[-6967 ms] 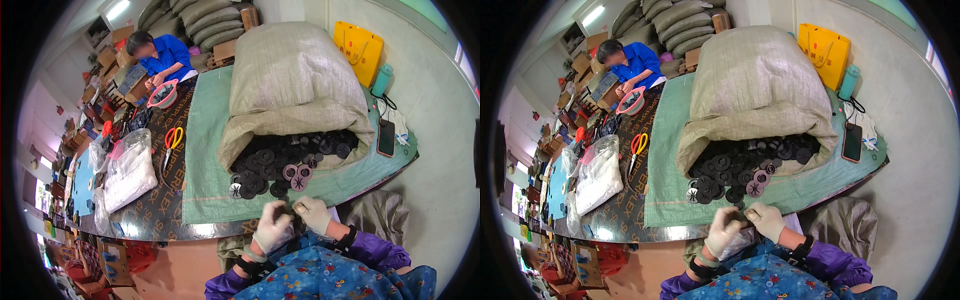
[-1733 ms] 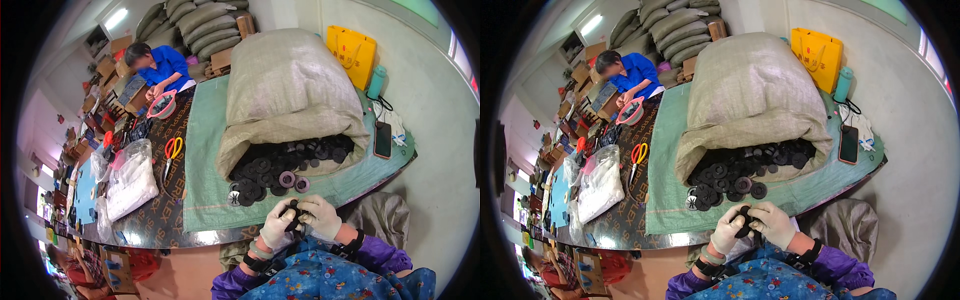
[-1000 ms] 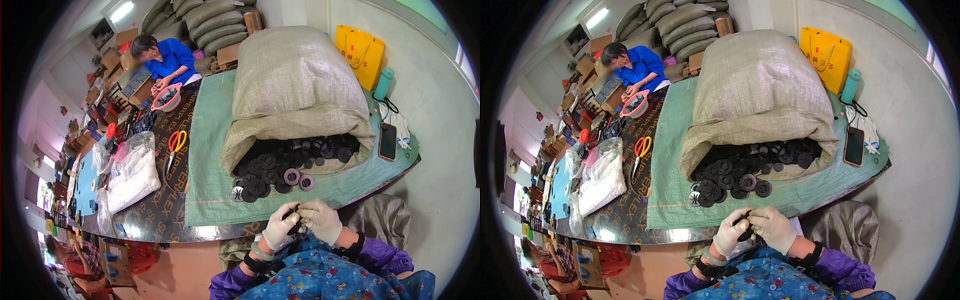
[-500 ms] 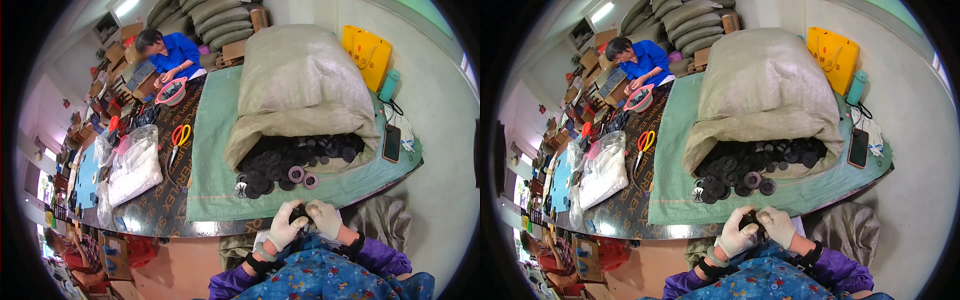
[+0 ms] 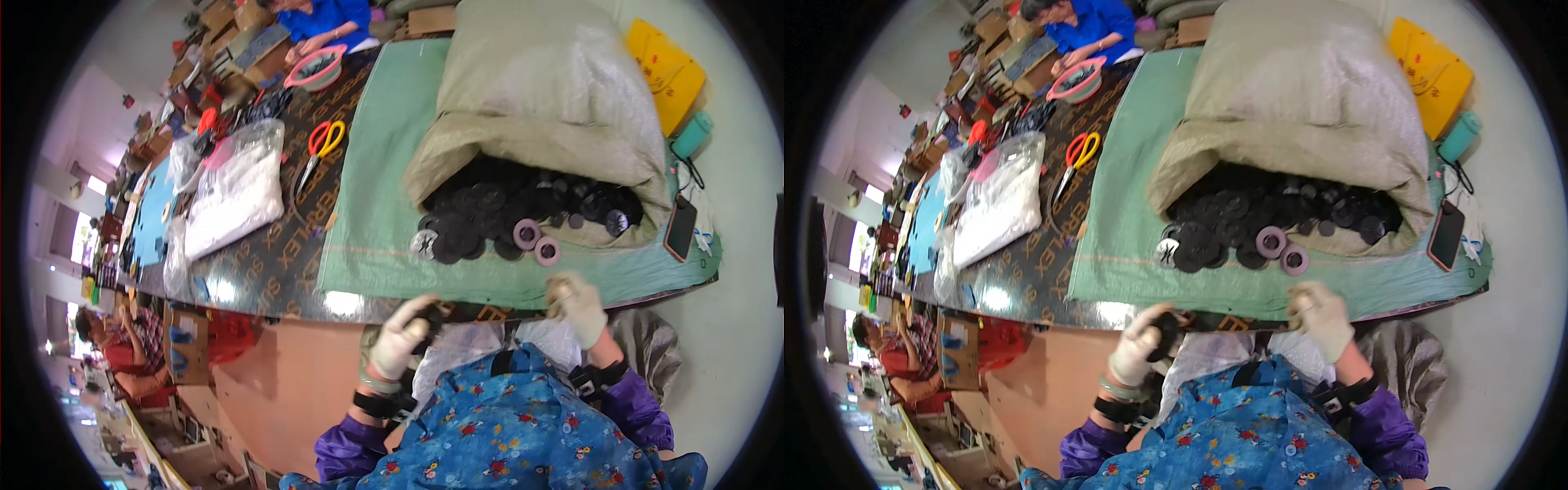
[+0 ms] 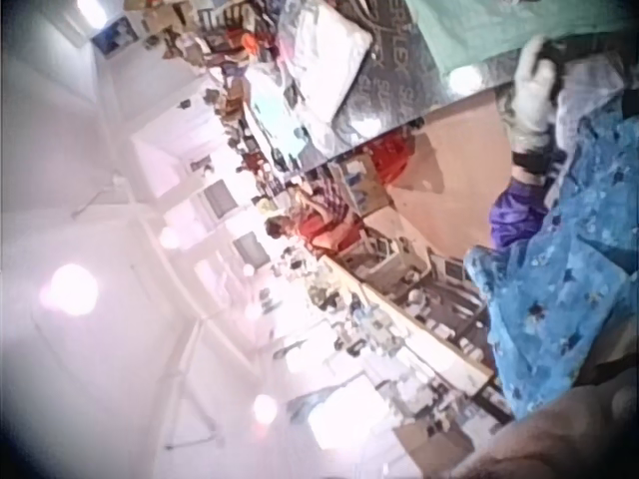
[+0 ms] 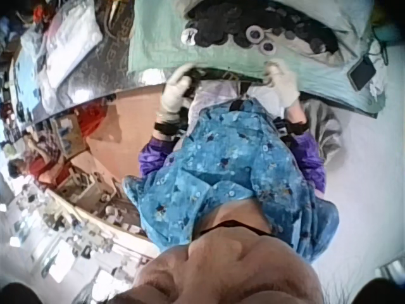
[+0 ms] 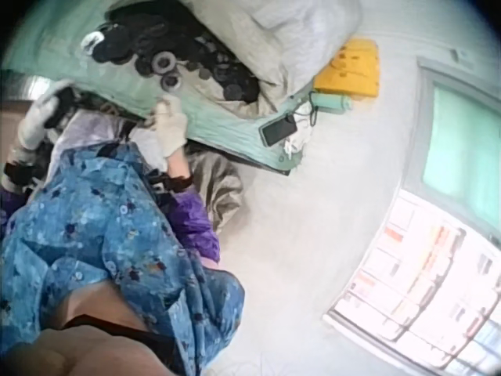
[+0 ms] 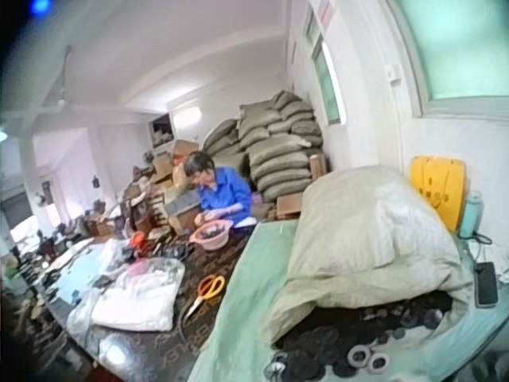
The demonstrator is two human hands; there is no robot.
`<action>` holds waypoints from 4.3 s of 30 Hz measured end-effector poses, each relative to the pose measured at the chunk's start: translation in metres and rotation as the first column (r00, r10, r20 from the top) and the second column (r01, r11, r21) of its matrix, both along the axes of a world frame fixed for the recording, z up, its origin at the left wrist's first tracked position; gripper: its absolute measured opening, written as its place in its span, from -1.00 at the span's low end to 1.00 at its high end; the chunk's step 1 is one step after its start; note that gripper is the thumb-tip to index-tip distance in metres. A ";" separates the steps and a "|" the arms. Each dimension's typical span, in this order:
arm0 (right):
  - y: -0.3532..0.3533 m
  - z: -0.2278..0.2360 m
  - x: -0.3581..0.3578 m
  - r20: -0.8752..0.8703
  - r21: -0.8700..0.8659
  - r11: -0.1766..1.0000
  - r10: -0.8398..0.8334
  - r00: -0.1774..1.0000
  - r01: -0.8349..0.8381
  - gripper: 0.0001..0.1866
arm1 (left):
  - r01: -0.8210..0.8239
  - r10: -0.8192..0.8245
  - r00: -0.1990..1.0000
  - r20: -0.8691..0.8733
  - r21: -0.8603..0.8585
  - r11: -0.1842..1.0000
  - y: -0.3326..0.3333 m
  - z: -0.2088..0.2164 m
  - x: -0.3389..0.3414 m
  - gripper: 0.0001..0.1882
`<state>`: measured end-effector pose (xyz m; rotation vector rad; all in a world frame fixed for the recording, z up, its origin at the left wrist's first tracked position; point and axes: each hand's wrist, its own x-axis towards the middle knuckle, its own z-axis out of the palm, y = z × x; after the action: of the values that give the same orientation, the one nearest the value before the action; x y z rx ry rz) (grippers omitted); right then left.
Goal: Assembling black plastic circular components from a large sack on a workbench.
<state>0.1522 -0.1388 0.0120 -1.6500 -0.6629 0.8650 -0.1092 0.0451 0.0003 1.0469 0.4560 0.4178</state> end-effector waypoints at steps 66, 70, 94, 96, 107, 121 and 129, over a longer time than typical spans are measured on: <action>-0.006 0.010 -0.016 0.504 0.090 0.995 -0.013 0.864 -0.037 -0.69 | 0.345 -0.345 0.939 0.014 -0.057 0.937 -0.052 0.013 0.128 -0.47; -0.008 0.014 -0.015 0.012 -0.091 0.996 -0.018 1.000 0.019 -0.68 | 0.035 -0.119 0.993 0.016 0.910 0.414 -0.052 0.010 0.138 -0.40; 0.016 0.006 0.037 0.784 -0.082 0.965 -0.091 0.614 0.248 -0.80 | 0.071 0.133 0.981 -0.139 0.904 0.421 -0.024 -0.008 0.167 -0.79; 0.024 0.006 0.052 0.847 -0.115 0.960 -0.039 0.530 0.256 -0.78 | 0.134 0.211 0.955 -0.209 0.937 0.322 -0.024 0.016 0.182 -0.79; 0.007 -0.016 0.038 0.838 -0.274 0.959 0.200 0.508 0.075 -0.70 | 0.375 0.205 0.905 -0.372 0.927 0.024 -0.033 0.001 0.177 -0.66; -0.006 0.005 0.009 0.781 -0.151 0.988 0.093 0.617 0.042 -0.68 | 0.081 0.198 0.957 -0.210 0.854 0.513 -0.042 -0.005 0.153 -0.80; -0.002 0.015 -0.009 0.742 -0.012 0.999 0.040 0.669 -0.046 -0.66 | 0.214 -0.217 0.976 -0.019 -0.096 0.972 -0.054 0.009 0.139 -0.80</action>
<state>0.1435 -0.1413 0.0274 -1.9799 -1.2670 0.1603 0.0297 -0.0092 0.0098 1.0003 0.3796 0.1862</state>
